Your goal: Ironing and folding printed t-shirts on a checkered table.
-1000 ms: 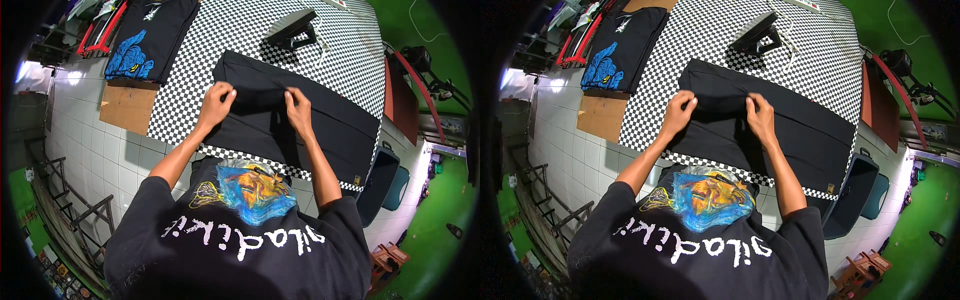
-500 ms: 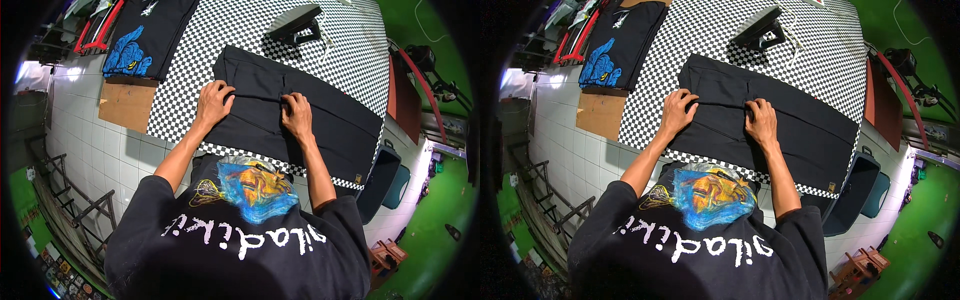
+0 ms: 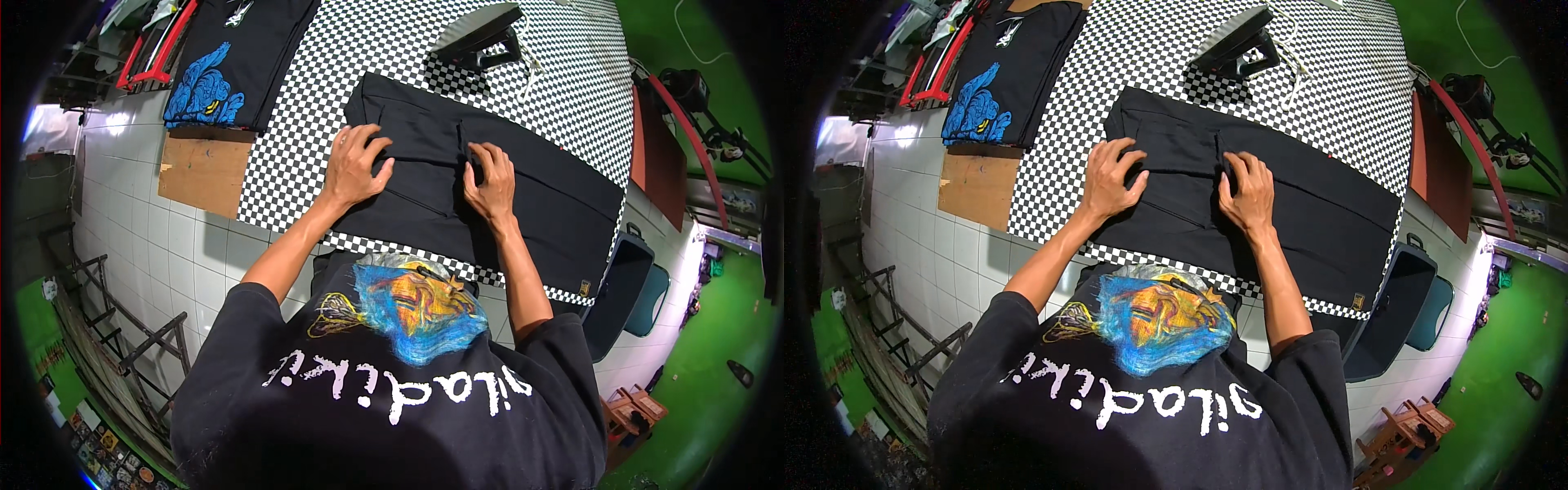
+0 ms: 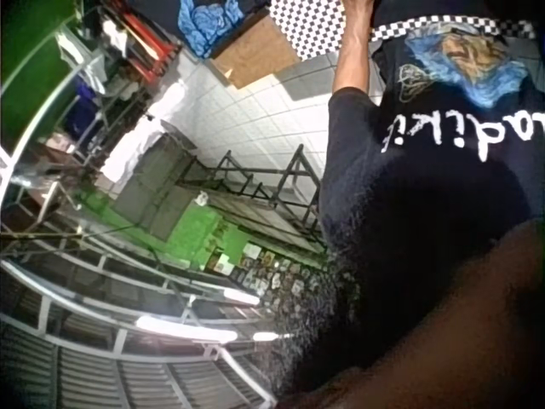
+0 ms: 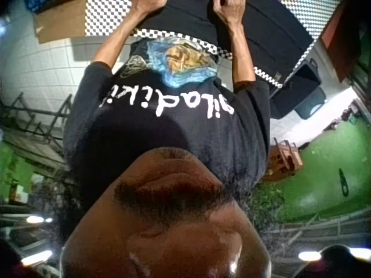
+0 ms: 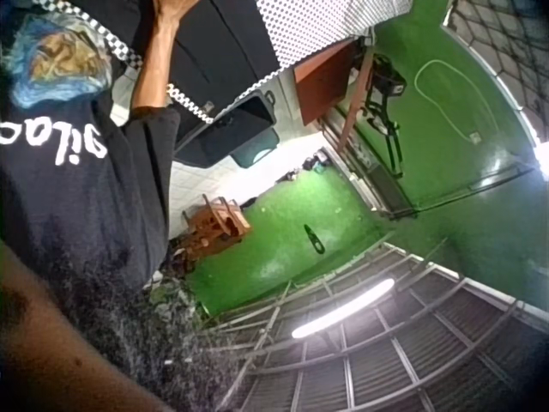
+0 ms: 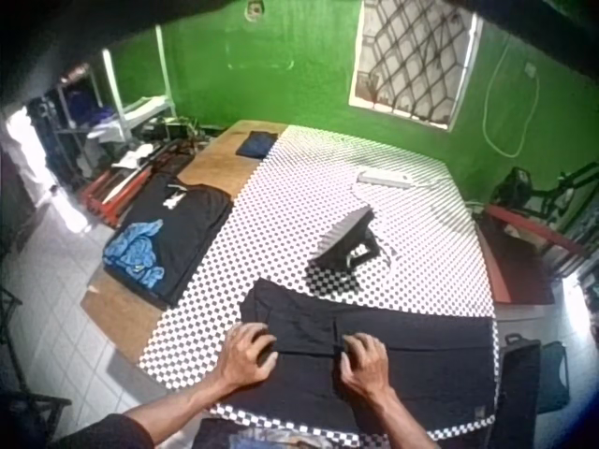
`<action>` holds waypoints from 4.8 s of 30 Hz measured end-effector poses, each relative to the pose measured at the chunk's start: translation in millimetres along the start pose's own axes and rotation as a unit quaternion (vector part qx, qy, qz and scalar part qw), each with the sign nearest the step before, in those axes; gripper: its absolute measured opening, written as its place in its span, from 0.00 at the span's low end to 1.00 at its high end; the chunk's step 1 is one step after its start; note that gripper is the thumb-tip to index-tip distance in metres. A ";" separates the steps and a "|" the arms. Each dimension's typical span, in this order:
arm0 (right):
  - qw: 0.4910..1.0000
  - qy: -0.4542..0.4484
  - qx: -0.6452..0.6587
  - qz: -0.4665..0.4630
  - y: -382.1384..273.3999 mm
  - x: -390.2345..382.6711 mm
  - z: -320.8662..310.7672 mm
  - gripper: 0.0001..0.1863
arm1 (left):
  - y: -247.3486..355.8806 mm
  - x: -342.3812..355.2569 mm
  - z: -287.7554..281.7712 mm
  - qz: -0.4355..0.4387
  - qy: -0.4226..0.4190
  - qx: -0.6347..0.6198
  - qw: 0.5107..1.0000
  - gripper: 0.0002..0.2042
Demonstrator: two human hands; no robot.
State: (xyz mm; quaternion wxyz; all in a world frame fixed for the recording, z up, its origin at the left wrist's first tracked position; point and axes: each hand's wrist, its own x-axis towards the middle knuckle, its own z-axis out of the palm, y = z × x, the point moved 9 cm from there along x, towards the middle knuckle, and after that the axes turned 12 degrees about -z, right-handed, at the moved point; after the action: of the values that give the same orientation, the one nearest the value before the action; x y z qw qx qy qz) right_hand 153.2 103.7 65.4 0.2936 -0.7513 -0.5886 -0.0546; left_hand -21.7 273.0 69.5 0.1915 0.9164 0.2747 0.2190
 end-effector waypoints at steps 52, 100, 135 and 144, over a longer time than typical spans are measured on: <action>0.933 -0.176 -0.215 0.229 188.6 -148.0 -86.1 0.32 | -0.5 72.0 84.0 -0.084 -0.032 0.122 0.988 0.32; 0.967 -0.031 0.019 0.251 374.7 -180.0 -217.3 0.15 | 527.7 -121.4 296.9 0.314 -0.363 -0.076 0.874 0.23; 0.879 -0.138 0.455 0.042 117.8 121.2 -37.6 0.11 | 203.6 -114.9 -7.0 -0.271 0.197 -0.265 0.904 0.17; 0.861 -0.257 0.429 0.090 13.5 207.8 109.7 0.07 | 57.5 -153.8 -62.0 -0.374 0.276 -0.267 0.844 0.16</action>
State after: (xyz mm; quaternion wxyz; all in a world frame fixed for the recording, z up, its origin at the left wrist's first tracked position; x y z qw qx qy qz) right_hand 199.3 334.4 59.1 0.4286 -0.5879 -0.5384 0.4252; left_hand -144.8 152.4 102.5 0.4128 0.5594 0.5689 0.4393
